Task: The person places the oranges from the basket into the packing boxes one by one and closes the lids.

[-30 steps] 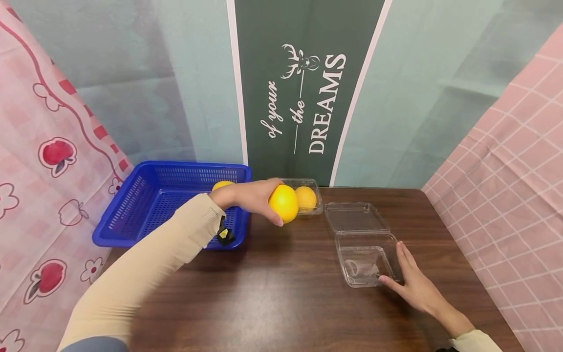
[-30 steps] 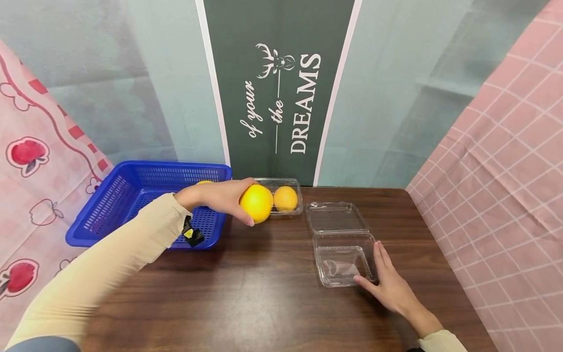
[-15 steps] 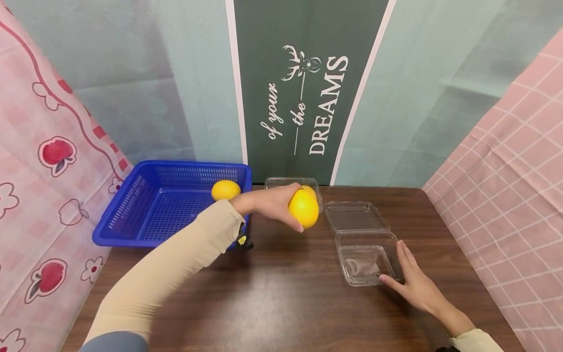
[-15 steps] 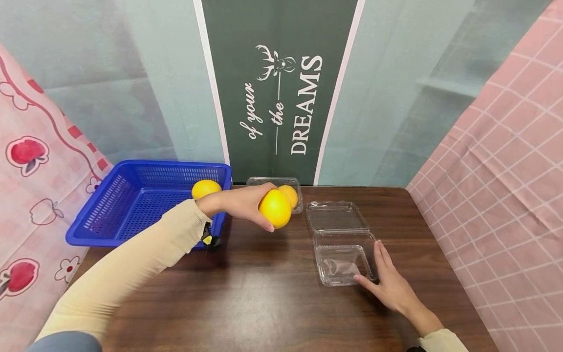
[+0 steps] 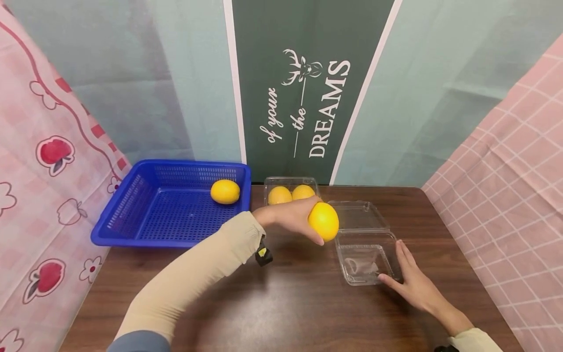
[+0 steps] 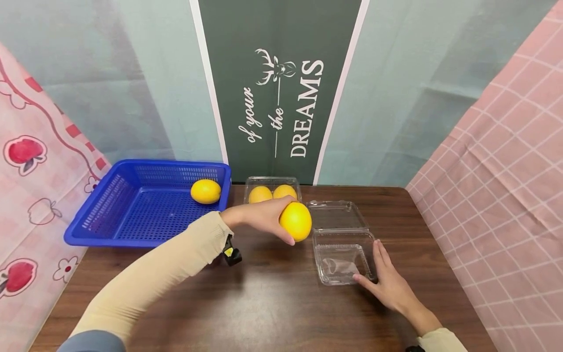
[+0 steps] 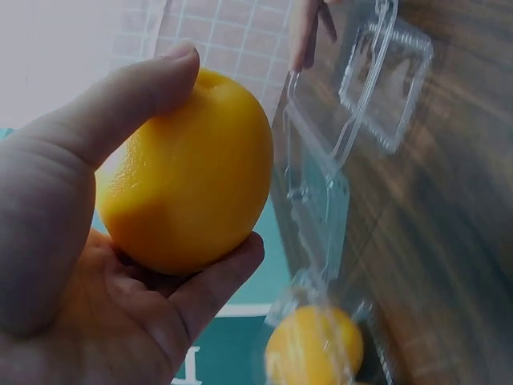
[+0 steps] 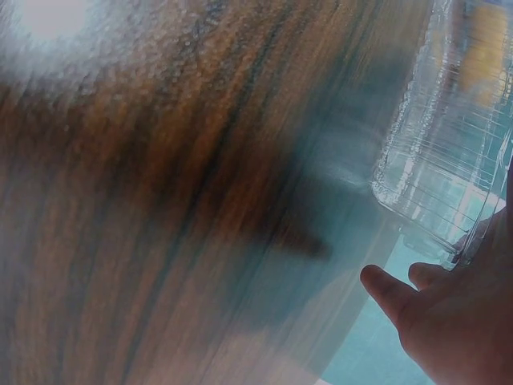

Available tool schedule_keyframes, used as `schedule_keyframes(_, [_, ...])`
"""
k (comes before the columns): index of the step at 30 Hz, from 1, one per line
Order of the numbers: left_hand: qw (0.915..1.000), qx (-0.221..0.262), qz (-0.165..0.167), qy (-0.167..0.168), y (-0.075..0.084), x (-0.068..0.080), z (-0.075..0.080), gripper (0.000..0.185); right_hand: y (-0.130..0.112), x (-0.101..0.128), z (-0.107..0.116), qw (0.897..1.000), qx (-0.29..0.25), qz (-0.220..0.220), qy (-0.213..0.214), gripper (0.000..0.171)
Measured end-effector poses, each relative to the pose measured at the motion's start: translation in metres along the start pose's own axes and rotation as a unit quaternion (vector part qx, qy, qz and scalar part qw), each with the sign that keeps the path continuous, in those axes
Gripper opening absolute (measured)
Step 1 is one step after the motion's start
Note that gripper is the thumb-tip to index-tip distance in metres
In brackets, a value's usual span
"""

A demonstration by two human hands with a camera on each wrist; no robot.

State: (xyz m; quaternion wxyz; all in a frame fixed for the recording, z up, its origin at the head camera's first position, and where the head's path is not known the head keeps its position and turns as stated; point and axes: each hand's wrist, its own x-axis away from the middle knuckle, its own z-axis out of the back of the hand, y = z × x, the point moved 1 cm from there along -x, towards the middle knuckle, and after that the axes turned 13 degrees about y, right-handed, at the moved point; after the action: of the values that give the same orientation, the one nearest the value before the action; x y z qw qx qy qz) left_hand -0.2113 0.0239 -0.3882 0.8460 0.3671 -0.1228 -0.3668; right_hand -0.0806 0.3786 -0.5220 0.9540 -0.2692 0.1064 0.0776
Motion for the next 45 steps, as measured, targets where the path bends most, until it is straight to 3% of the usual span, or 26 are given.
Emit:
schedule_keyframes(11, [0.9996,0.025,0.002,-0.016,0.008,-0.024,-0.040,0.089,0.001,-0.002,0.000,1.000,0.005,-0.002,-0.008,0.107])
schedule_keyframes(16, [0.9984,0.054,-0.006,-0.016,0.011,-0.034,-0.058,0.085,0.001,-0.003,0.002,1.000,0.012,-0.004,-0.015,0.107])
schedule_keyframes(24, [0.9983,0.056,0.002,-0.014,0.009,-0.043,-0.081,0.081,0.000,-0.002,0.001,1.000,0.013,-0.006,-0.019,0.107])
schedule_keyframes(32, [0.9992,0.039,-0.009,-0.005,0.011,-0.055,-0.100,0.083,0.001,-0.003,0.001,1.000,0.014,-0.006,-0.022,0.107])
schedule_keyframes(45, [1.0000,0.004,-0.005,-0.006,0.013,-0.068,-0.123,0.069,0.001,-0.003,0.001,1.000,0.013,-0.002,-0.018,0.106])
